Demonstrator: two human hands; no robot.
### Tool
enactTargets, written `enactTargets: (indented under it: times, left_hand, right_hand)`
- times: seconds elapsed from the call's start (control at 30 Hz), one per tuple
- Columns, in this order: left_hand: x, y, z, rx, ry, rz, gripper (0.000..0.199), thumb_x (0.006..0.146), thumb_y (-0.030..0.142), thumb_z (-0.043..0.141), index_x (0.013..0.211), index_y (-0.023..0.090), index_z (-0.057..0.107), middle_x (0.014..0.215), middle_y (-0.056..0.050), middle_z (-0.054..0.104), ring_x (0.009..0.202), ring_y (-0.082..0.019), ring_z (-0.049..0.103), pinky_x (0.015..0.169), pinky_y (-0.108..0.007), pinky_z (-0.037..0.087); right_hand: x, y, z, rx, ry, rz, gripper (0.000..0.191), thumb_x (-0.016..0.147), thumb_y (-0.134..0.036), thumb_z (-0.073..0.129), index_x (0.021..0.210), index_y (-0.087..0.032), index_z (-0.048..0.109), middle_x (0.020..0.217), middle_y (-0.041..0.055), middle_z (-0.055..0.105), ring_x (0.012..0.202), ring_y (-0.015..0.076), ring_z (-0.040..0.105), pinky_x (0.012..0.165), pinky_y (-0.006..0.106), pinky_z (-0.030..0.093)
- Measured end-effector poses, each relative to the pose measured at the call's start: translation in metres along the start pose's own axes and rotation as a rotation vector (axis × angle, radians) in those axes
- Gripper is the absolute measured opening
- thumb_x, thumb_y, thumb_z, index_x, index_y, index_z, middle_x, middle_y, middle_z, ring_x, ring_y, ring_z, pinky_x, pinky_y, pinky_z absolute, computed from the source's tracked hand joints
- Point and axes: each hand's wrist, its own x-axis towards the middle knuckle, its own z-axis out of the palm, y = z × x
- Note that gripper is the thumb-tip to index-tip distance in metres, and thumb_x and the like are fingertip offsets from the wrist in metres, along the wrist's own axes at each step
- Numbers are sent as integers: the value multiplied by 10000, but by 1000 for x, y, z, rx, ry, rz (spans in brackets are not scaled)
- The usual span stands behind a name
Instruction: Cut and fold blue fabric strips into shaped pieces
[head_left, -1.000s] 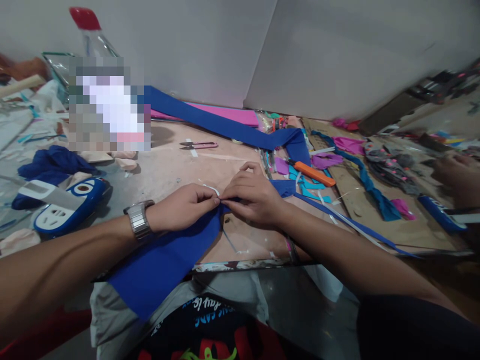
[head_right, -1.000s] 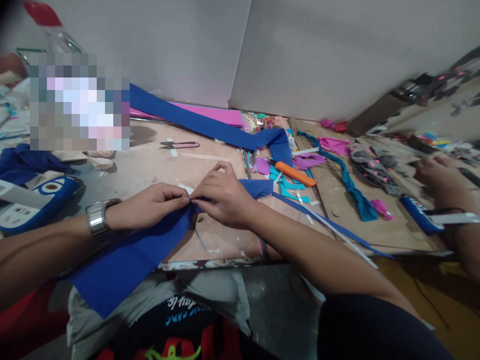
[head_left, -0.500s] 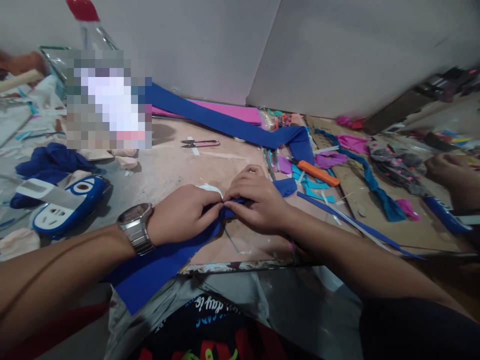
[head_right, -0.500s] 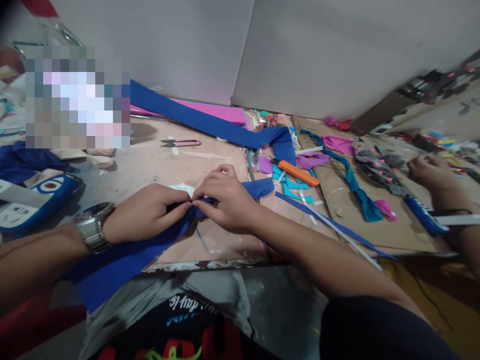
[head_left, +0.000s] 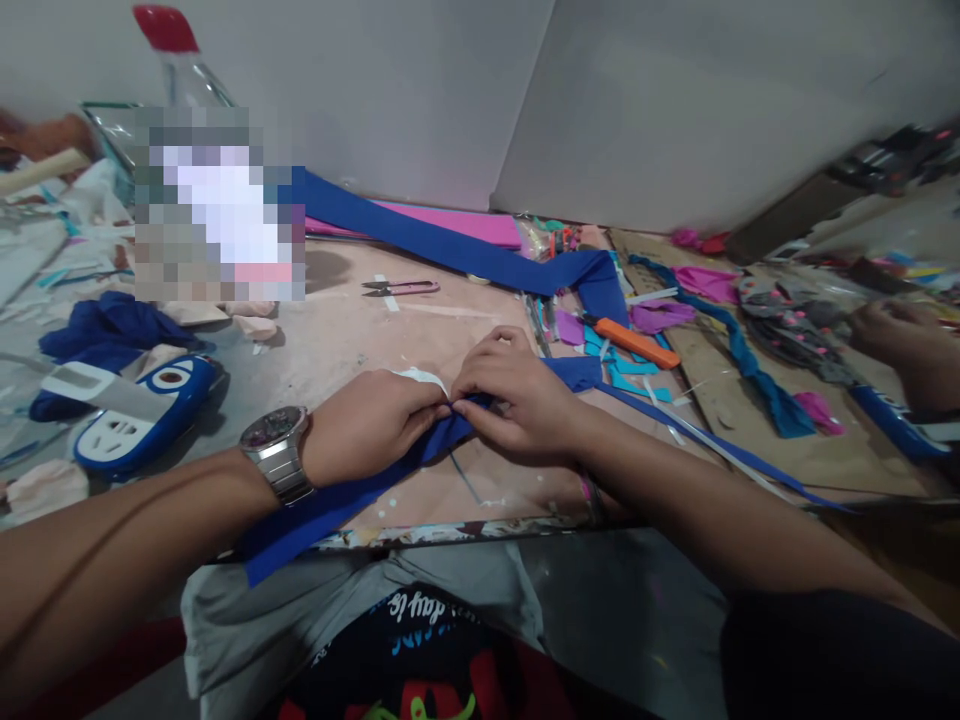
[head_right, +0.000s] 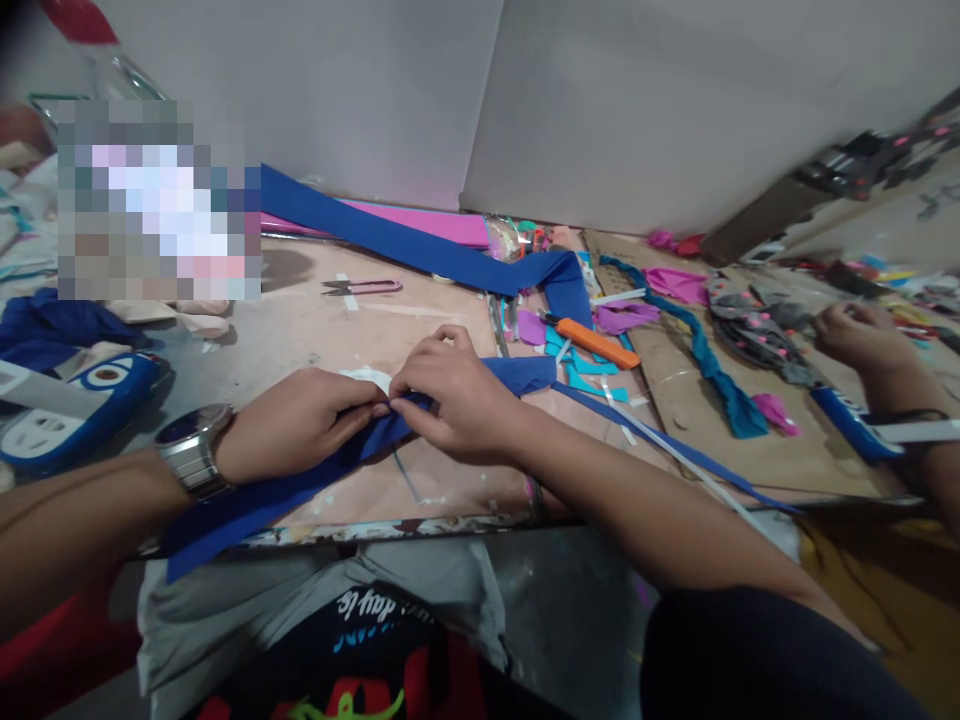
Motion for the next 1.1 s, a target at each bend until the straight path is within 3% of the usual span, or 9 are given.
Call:
enactTargets:
  times: [0.27, 0.57, 0.8, 1.1]
  left_hand:
    - [0, 1, -4, -138, 8, 5, 226, 1040, 277, 550, 995, 182, 749, 911, -43, 790, 762, -177, 674, 702, -287, 383]
    - [2, -1, -4, -289, -42, -19, 258, 1033, 304, 559, 902, 168, 734, 830, -22, 745, 701, -141, 609, 672, -277, 365]
    - [4, -4, -4, -422, -138, -62, 317, 1016, 371, 527, 804, 164, 640, 708, 18, 616, 659, -129, 523, 627, -275, 332]
    - [6, -3, -6, -553, -229, -123, 340, 961, 413, 527, 722, 172, 549, 648, 41, 469, 613, -111, 395, 581, -254, 306]
  right_hand:
    - [1, 7, -1, -23, -23, -24, 72, 940, -212, 571, 889, -194, 620, 839, 29, 683, 862, 212, 620, 981, 444, 341]
    - [0, 8, -3, 59, -50, 8, 112, 959, -284, 646, 963, -205, 725, 910, 38, 742, 923, 219, 660, 1034, 472, 308]
    - [-1, 8, -2, 45, -21, -1, 99, 953, -251, 644, 896, -200, 707, 866, 25, 728, 890, 206, 664, 1040, 474, 317]
    - [-2, 7, 2, 108, -31, -37, 123, 994, -293, 642, 950, -219, 730, 900, 28, 779, 870, 188, 695, 1020, 442, 353]
